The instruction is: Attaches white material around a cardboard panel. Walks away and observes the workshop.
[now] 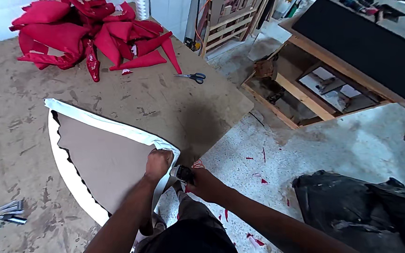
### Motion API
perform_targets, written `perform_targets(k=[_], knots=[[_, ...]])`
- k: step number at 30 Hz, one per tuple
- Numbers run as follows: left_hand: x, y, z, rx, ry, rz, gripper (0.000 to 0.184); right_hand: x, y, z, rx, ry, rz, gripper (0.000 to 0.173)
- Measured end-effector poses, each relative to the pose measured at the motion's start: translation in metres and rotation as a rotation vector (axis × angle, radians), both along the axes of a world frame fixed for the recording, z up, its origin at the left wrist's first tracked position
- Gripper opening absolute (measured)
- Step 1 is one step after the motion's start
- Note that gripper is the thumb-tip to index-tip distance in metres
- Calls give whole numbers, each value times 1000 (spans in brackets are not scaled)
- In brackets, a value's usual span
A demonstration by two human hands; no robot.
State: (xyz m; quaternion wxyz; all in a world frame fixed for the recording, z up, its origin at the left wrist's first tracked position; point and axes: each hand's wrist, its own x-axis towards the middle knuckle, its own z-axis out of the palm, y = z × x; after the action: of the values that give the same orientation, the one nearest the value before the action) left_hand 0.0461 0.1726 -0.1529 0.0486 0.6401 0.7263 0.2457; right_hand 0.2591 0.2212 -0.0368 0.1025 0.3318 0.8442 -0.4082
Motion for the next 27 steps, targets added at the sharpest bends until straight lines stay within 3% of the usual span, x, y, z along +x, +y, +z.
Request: perform_targets(k=[3,6,10,13,15,17,19,21,24,26,27], knots=[[-1,3,3,15,-16,-3,48,13,23,15,13,-16,-117,30],[2,7,3,21,-75,-17,50,20,85,11,226,-46,-234,37],[24,22,9,4,-200,-74,46,-1,182,-37,438,-45,-310,51],[33,21,15,0,-313,-217,47,-3,195,-73,474,118,-407,45],[41,4,16,7,-372,-386,48,8,157,-83,497,314,-509,35],[55,-22,13,-22,-381,-468,50,32,84,-97,408,563,-741,28],[66,-56,17,-123,-275,-390,48,49,-16,-128,87,863,-1110,28],[67,-102,31,-245,-113,-238,53,42,-111,-172,-370,1052,-1428,33],[65,-165,36,-332,154,-98,81,-8,-187,-226,-822,1229,-1481,43],[66,-181,27,-268,272,-126,75,-51,-204,-245,-958,1397,-1445,46],[65,-183,22,-233,290,-191,65,-67,-209,-246,-927,1452,-1436,45]])
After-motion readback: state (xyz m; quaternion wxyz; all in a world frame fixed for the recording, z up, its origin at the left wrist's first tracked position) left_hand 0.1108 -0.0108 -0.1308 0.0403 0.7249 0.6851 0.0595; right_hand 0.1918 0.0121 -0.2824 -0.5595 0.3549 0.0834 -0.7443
